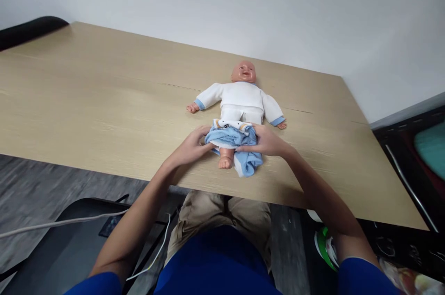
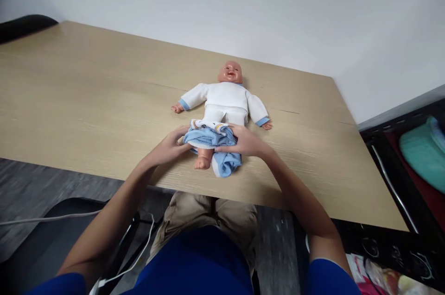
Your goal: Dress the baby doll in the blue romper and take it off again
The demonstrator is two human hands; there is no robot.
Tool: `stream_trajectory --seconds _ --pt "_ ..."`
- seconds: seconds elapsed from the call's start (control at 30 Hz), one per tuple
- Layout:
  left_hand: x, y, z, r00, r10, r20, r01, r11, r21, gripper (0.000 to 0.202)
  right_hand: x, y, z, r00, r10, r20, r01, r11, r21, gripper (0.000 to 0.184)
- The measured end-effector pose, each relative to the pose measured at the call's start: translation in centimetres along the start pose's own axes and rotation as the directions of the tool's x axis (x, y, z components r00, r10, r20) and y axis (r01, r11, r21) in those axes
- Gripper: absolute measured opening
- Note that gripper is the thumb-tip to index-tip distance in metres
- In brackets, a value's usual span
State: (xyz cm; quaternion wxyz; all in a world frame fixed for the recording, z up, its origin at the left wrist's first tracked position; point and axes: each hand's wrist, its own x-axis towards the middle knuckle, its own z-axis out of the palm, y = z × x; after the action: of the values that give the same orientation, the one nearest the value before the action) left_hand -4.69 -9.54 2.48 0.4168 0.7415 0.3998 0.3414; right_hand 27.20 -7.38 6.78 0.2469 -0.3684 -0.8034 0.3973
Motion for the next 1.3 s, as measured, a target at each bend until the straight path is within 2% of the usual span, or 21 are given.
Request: stream_trajectory --seconds 0.07,0.13,0.27,0.37,0.43,0.5,0.57,0.6,0.67,0.73,0.77,0.83,0.9,0.97,1.03,1.1,1.17,1.23,1.3 --pt "-0.1 0.2 -0.9 0.999 -0.025 0.039 0.025 1.000 0.004 0.053 -0.6 0.9 -0.3 0.999 0.000 -0.044 0.002 0.999 0.049 0.045" --pt "-0.4 0.3 -1.5 0.998 -0.056 0.043 0.055 0.998 0.022 0.064 -1.5 2.0 -0.1 0.994 0.047 -0.097 -0.030 0.985 0.170 0.041" --pt "-0.1 1.1 -2.0 0.997 -0.033 0.069 0.028 0.997 0.070 0.076 -2.5 4.2 0.9 0.964 0.212 -0.161 -0.110 0.867 0.485 0.056" --pt "1.8 2.8 -1.7 0.999 0.007 0.045 -0.013 0.990 0.139 0.079 -2.6 4.9 1.5 0.948 0.276 -0.159 -0.114 0.761 0.639 0.067" --pt "3.8 4.2 -1.3 0.998 0.047 0.053 -0.058 0.969 0.241 0.084 -2.6 5.1 1.6 0.951 0.278 -0.131 -0.121 0.730 0.673 0.072" --pt "6.4 5.6 -1.1 0.987 0.062 0.151 -0.110 0.935 0.337 0.090 -2.7 5.1 1.5 0.956 0.270 -0.114 -0.126 0.729 0.673 0.073" --pt "9.3 6.6 -1.0 0.941 0.049 0.335 -0.176 0.916 0.359 0.081 -2.9 5.2 1.3 0.957 0.265 -0.114 -0.129 0.747 0.652 0.066" --pt "10.7 6.9 -1.1 0.894 0.041 0.446 -0.203 0.925 0.321 0.073 -3.0 5.3 1.2 0.958 0.265 -0.112 -0.136 0.760 0.635 0.062" --pt "13.3 7.2 -1.0 0.764 0.051 0.643 -0.198 0.967 0.158 0.059 -3.2 5.2 0.8 0.960 0.261 -0.101 -0.153 0.792 0.590 0.057" --pt "15.1 7.1 -0.6 0.654 0.096 0.750 -0.131 0.991 -0.013 0.053 -3.5 4.8 0.2 0.966 0.240 -0.096 -0.153 0.831 0.535 0.059" --pt "15.8 7.0 -0.4 0.627 0.115 0.771 -0.100 0.993 -0.067 0.053 -3.6 4.4 -0.2 0.971 0.222 -0.093 -0.147 0.854 0.500 0.060" --pt "16.4 6.6 0.3 0.618 0.123 0.776 -0.059 0.992 -0.110 0.051 -4.1 3.5 -1.3 0.983 0.181 -0.025 -0.156 0.905 0.396 0.058" --pt "16.5 6.2 0.8 0.621 0.121 0.774 -0.021 0.990 -0.137 0.050 -4.6 2.8 -2.2 0.981 0.163 0.104 -0.186 0.941 0.283 0.051" --pt "16.3 5.8 1.2 0.610 0.137 0.780 0.001 0.985 -0.174 0.051 -5.1 2.5 -2.7 0.973 0.159 0.166 -0.199 0.944 0.263 0.049" --pt "16.1 5.4 1.5 0.596 0.158 0.788 -0.011 0.982 -0.188 0.050 -5.4 2.9 -2.6 0.984 0.164 0.068 -0.178 0.907 0.381 0.053" --pt "16.1 5.0 1.7 0.574 0.171 0.801 -0.042 0.983 -0.180 0.048 -5.6 3.7 -2.1 0.975 0.214 -0.063 -0.148 0.833 0.533 0.057" --pt "16.1 4.7 1.9 0.556 0.177 0.812 -0.055 0.983 -0.177 0.050 -5.7 4.3 -1.8 0.957 0.276 -0.089 -0.168 0.778 0.606 0.057" --pt "16.2 4.3 2.1 0.575 0.189 0.796 -0.050 0.979 -0.197 0.051 -5.8 4.5 -1.9 0.963 0.269 0.031 -0.237 0.784 0.574 0.058" --pt "16.3 4.0 2.4 0.601 0.223 0.768 -0.045 0.968 -0.246 0.050 -6.0 4.3 -2.3 0.959 0.194 0.204 -0.272 0.828 0.490 0.063"
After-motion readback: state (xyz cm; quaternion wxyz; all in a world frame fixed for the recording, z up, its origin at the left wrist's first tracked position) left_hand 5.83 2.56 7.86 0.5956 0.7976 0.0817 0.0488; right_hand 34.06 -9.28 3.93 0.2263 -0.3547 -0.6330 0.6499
